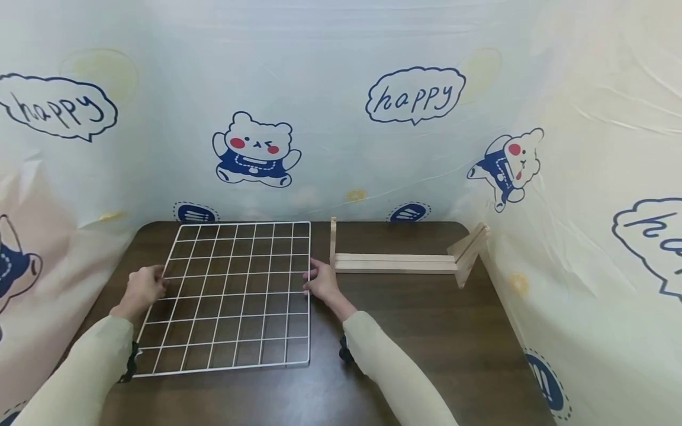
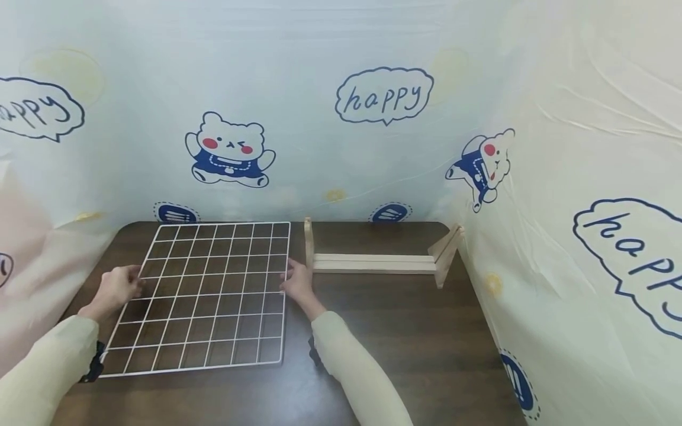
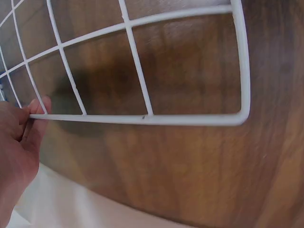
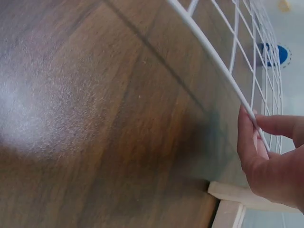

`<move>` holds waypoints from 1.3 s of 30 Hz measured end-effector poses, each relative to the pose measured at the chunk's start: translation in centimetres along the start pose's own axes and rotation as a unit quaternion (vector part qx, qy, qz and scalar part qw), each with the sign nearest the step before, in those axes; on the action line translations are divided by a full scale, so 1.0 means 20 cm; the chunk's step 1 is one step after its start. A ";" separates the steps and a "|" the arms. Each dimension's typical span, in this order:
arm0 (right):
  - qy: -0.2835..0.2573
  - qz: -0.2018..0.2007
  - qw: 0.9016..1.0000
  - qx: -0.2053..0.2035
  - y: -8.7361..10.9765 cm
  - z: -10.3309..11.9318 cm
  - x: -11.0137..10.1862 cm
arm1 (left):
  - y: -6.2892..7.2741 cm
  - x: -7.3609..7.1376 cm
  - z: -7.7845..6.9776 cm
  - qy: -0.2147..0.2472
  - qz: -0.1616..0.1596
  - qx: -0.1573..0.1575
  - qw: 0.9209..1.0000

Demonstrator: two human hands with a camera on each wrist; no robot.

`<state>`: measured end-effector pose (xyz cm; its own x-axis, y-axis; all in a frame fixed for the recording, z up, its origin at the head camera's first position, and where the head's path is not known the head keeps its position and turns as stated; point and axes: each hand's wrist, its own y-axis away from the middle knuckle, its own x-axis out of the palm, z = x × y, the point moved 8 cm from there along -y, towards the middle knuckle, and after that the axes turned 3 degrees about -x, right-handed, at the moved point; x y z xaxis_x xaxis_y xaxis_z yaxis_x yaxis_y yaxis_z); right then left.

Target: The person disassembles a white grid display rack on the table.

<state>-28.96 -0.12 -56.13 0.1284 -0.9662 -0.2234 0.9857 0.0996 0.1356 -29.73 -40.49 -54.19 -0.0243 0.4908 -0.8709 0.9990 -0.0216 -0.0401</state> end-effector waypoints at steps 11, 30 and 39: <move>0.025 0.015 0.999 0.016 0.01 -0.10 0.05 | 0.07 0.09 0.09 0.004 0.016 -0.032 0.999; 0.334 -0.020 0.941 -0.039 -0.01 0.00 0.07 | 0.01 0.07 0.07 -0.051 -0.028 -0.015 0.998; 0.400 -0.030 0.915 -0.047 -0.03 -0.01 0.07 | 0.01 0.08 0.03 -0.050 -0.042 -0.006 0.998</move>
<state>-29.43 -1.45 -56.68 0.0759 -0.4911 -0.8678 0.9937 0.1090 0.0253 -29.68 -40.23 -55.99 -0.1120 0.4002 -0.9096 0.9935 0.0264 -0.1107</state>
